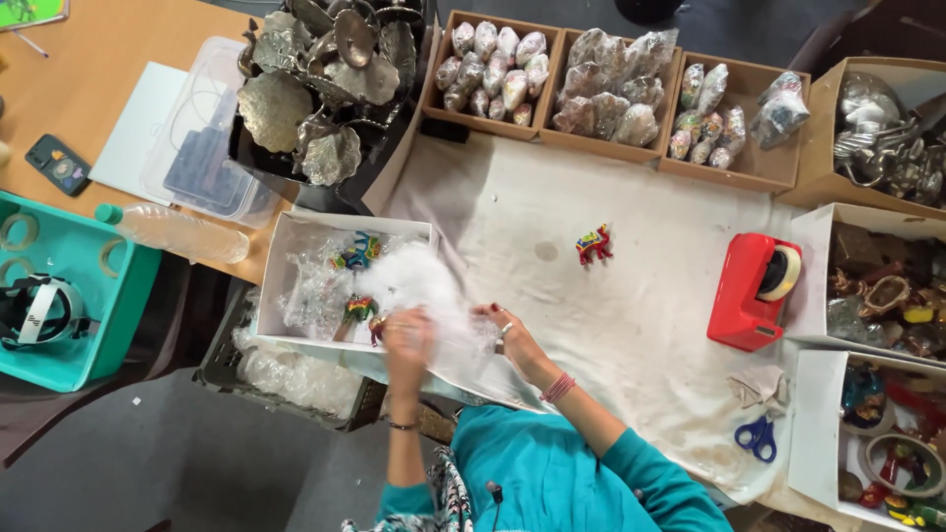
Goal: The person wipes a small, colorful figurine with a white cloth, then wraps it in bubble wrap. They secure the bubble wrap with a piece of tape from a red dispenser and place the wrapped item into a white box.
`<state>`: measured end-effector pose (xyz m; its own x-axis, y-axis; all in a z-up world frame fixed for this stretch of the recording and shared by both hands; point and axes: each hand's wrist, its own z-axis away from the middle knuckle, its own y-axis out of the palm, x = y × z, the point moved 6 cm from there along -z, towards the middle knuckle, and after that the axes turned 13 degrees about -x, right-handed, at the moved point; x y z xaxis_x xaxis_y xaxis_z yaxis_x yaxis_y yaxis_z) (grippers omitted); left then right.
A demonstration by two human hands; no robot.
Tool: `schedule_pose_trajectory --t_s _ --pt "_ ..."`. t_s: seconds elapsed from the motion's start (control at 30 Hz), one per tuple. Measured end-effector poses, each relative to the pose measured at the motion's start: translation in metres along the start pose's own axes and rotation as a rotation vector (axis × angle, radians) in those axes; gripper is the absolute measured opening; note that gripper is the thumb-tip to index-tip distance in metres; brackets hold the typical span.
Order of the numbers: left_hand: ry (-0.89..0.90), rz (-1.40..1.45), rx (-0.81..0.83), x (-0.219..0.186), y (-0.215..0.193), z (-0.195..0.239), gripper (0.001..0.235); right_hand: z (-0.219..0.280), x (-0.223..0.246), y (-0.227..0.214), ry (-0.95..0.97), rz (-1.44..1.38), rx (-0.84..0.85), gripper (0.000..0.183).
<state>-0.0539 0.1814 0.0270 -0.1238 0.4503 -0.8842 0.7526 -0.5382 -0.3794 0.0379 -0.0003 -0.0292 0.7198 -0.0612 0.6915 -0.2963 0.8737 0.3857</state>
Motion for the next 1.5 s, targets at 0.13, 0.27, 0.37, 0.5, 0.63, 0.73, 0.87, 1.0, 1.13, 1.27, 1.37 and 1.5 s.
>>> schedule_pose_trajectory --t_s 0.13,0.27,0.37,0.5,0.63,0.73,0.87,1.0,1.13,1.27,1.37,1.5 --pt "0.396 -0.228 0.343 -0.089 0.043 0.035 0.018 -0.02 -0.038 -0.018 0.139 -0.168 0.012 0.042" --pt "0.072 -0.034 0.285 -0.035 0.035 0.015 0.01 -0.033 -0.047 -0.031 -0.063 -0.053 0.015 0.041" --pt "0.122 -0.277 -0.069 -0.022 0.009 -0.044 0.02 -0.028 -0.039 -0.023 -0.184 0.011 0.023 0.052" --pt "0.68 -0.765 -0.254 -0.048 0.007 -0.096 0.041 -0.029 -0.037 -0.021 -0.336 0.088 0.109 0.05" --pt "0.644 -0.638 -0.228 0.05 0.005 -0.125 0.021 -0.072 -0.085 -0.055 -0.363 0.076 0.077 0.039" --pt "0.108 -0.262 -0.177 0.112 -0.019 -0.139 0.011 -0.051 -0.061 -0.03 -0.126 -0.241 0.1 0.046" --pt "-0.302 0.212 -0.123 0.145 -0.036 -0.125 0.024 -0.045 -0.021 0.005 -0.356 -0.021 -0.062 0.051" --pt "-0.522 0.732 -0.169 0.047 -0.045 -0.108 0.041 -0.022 0.023 0.067 -0.655 0.307 -0.18 0.046" --pt "-0.633 0.874 -0.305 0.052 -0.059 -0.091 0.062 -0.009 0.041 0.108 -0.973 0.566 -0.039 0.044" --pt "-0.463 0.928 -0.379 0.05 -0.078 -0.072 0.061 -0.029 0.009 0.123 -1.273 1.149 0.047 0.054" --pt "-0.425 1.095 -0.267 -0.007 -0.069 -0.058 0.058 -0.045 -0.01 0.133 -1.201 1.534 0.117 0.05" --pt "-0.605 1.291 -0.156 -0.03 -0.033 -0.039 0.06 -0.082 -0.05 0.145 -1.268 1.645 0.18 0.05"
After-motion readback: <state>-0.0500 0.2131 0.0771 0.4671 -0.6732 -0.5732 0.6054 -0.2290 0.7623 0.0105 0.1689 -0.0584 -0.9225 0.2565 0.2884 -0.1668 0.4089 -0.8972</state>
